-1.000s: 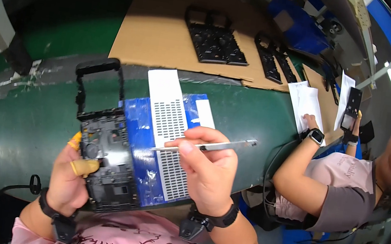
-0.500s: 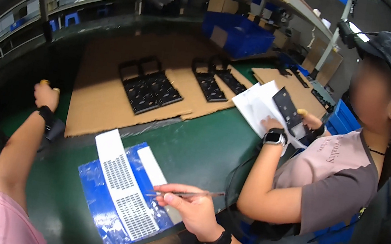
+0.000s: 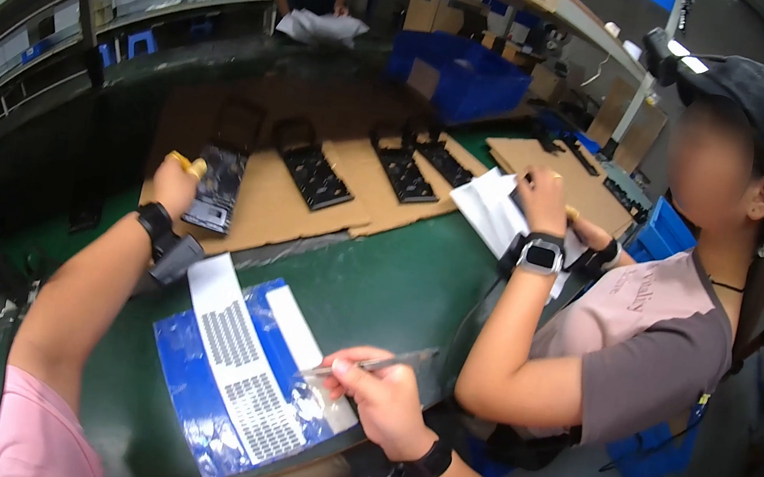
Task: Assembling electronic components using tweezers and a stylus/pen at an industrial workstation.
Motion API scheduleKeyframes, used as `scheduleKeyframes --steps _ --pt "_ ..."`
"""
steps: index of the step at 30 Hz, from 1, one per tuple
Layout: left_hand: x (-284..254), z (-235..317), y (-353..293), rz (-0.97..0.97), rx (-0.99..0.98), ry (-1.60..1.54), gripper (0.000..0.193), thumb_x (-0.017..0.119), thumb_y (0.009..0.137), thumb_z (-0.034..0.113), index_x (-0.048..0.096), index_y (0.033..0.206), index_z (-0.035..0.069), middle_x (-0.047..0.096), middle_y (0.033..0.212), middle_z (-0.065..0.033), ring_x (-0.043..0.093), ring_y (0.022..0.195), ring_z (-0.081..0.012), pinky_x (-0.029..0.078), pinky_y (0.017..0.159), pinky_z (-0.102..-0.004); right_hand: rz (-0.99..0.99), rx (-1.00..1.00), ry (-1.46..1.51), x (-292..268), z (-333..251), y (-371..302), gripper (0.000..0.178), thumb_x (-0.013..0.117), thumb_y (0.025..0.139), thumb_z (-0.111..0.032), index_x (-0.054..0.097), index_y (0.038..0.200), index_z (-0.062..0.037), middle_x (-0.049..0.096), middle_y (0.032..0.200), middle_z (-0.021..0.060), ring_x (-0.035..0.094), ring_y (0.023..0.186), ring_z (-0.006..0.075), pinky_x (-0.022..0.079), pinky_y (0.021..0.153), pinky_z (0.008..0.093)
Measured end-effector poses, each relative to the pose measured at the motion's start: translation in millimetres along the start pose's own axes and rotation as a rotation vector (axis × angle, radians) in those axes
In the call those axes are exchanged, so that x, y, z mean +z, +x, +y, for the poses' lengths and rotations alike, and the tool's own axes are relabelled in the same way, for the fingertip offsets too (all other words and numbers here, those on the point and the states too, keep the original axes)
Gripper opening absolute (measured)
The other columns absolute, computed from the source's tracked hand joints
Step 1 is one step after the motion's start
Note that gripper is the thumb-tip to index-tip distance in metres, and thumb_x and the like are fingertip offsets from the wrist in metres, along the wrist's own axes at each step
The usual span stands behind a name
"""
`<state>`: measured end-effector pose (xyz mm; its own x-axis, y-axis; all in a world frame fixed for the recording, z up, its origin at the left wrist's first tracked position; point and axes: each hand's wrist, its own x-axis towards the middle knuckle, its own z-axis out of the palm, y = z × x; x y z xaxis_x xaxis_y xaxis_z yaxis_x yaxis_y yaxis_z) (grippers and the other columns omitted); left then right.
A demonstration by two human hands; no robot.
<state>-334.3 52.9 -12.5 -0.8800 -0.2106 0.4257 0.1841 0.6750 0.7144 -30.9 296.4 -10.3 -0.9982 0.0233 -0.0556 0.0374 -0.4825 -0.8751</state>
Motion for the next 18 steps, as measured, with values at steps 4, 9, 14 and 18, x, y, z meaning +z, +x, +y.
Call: scheduleKeyframes --steps 4,9,14,18 --pt "-76.9 0.1 -40.5 -0.215 -0.321 -0.786 0.018 0.055 0.084 0.013 0.053 0.091 -0.003 0.058 0.080 -0.0080 0.056 0.069 -0.0163 0.048 0.065 -0.0290 -0.028 -0.030 -0.067 23.1 6.8 11.3 0.014 0.058 0.081 -0.007 0.055 0.089 0.0041 0.060 0.080 0.0106 0.056 0.068 0.0134 0.045 0.059 0.0235" --pt "-159.0 15.3 -133.5 -0.288 -0.511 -1.089 0.017 0.049 0.086 0.009 0.048 0.103 0.004 0.057 0.085 -0.0043 0.058 0.073 -0.0120 0.050 0.067 -0.0273 -0.206 0.017 -0.200 52.0 26.2 36.1 0.013 0.060 0.080 -0.008 0.055 0.086 0.0019 0.059 0.075 0.0071 0.055 0.063 0.0095 0.044 0.055 0.0200" --pt "-201.9 37.6 -228.5 -0.146 -0.622 -1.171 0.027 0.048 0.088 0.015 0.045 0.112 0.003 0.055 0.101 -0.0065 0.057 0.088 -0.0144 0.049 0.075 -0.0288 -0.173 0.006 -0.377 67.1 43.6 63.4 0.010 0.059 0.079 -0.003 0.050 0.080 -0.0005 0.060 0.070 0.0094 0.053 0.055 0.0081 0.041 0.049 0.0177" --pt "-192.2 38.8 -267.5 0.044 -0.566 -1.208 0.037 0.051 0.088 0.022 0.041 0.119 0.004 0.052 0.103 -0.0041 0.050 0.087 -0.0104 0.044 0.076 -0.0246 -0.151 0.078 -0.398 64.1 52.6 68.1 0.010 0.059 0.077 0.000 0.049 0.079 -0.0004 0.057 0.062 0.0076 0.054 0.051 0.0093 0.041 0.046 0.0177"
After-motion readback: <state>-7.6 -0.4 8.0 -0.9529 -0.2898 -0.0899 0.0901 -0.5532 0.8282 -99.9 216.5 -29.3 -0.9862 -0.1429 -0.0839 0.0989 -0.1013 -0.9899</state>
